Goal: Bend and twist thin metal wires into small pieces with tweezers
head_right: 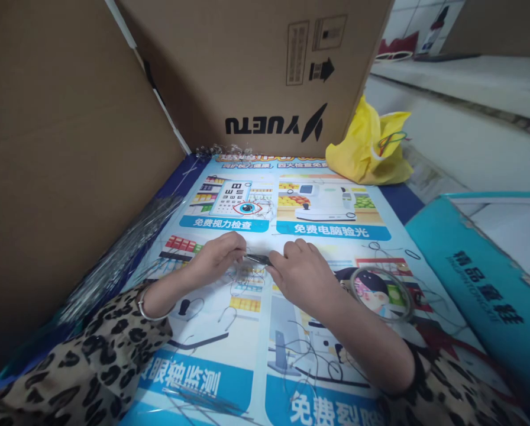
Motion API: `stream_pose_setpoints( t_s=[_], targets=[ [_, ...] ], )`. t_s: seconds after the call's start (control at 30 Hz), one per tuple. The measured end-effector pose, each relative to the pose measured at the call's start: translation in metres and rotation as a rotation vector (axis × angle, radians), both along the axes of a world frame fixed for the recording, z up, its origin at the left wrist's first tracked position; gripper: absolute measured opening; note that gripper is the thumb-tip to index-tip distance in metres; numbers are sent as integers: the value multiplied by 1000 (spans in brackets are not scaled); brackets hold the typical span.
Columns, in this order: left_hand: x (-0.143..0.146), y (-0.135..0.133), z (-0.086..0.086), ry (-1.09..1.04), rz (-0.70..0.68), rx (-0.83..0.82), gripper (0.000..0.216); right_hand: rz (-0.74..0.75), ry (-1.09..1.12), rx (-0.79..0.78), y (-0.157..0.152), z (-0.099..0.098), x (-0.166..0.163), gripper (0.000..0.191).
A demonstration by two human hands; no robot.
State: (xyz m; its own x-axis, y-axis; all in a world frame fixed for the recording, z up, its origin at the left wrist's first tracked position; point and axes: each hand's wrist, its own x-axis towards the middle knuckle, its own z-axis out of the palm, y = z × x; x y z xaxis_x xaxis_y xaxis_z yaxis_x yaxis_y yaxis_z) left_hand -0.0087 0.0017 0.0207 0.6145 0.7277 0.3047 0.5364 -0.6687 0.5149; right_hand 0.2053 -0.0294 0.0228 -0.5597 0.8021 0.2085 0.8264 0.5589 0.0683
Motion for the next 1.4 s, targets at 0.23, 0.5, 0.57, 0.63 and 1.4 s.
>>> stream_pose_setpoints(
  t_s=[0.23,0.5,0.57,0.63,1.4],
  targets=[
    [-1,0,0,-15,-25,-1,8,2,31,-52,-1,-1,-1,25],
    [-5,6,-3,-210,-79,12,10,-17,1,-21,1,1,0,25],
    [-6,7,-3,-230,-96,21,9,-11,-1,-22,1,2,1,25],
    [-6,9,-3,-243,-107,26,9,-6,2,-18,1,2,2,26],
    [-8,10,-4,-236,-149,-31,17,-7,45,16,-6,2,-2,22]
  ],
)
